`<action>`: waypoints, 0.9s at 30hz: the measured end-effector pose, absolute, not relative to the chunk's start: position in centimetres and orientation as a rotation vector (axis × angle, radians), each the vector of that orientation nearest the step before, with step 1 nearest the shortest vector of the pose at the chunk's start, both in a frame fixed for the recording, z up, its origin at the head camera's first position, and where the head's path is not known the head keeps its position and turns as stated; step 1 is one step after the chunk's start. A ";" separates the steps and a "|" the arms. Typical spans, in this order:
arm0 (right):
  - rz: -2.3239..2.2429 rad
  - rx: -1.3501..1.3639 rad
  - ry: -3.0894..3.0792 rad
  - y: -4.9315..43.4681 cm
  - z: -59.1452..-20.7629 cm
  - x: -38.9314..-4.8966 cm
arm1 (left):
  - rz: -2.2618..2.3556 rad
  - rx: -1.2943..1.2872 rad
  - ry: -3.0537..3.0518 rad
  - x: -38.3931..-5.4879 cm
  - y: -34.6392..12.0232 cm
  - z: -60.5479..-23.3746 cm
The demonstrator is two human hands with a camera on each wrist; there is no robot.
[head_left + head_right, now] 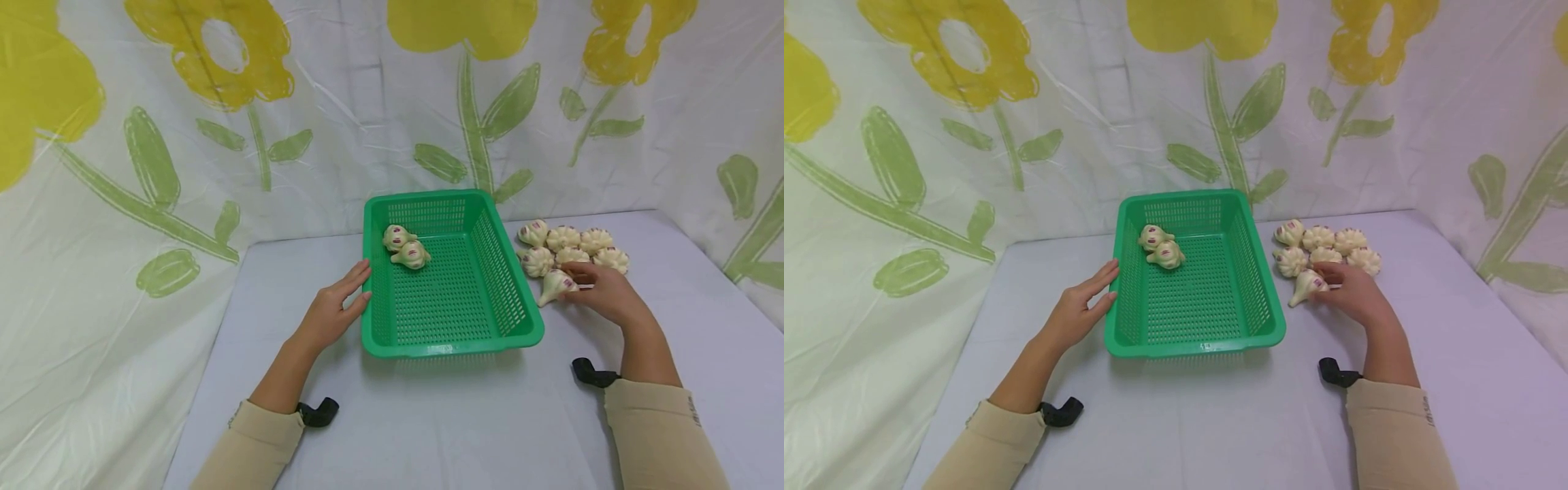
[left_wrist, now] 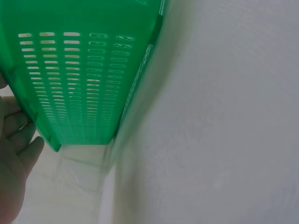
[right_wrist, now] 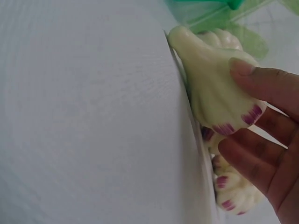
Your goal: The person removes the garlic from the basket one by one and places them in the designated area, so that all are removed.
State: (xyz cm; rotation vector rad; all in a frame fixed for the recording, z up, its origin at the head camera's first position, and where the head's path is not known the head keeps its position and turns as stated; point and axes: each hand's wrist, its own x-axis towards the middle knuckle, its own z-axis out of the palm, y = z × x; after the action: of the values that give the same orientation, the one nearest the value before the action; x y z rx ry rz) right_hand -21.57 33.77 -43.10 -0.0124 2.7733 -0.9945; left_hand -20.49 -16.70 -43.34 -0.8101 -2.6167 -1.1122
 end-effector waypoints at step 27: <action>-0.839 -0.190 2.850 33.3 -36.0 -22.2 | -1.155 -0.855 -2.594 -20.3 -17.0 -43.3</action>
State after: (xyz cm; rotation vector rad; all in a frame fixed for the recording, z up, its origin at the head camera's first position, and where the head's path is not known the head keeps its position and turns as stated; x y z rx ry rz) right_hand -22.22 33.25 -35.98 -0.1903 2.8497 -0.8388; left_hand -20.32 -16.96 -43.30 -0.8549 -2.5936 -1.1550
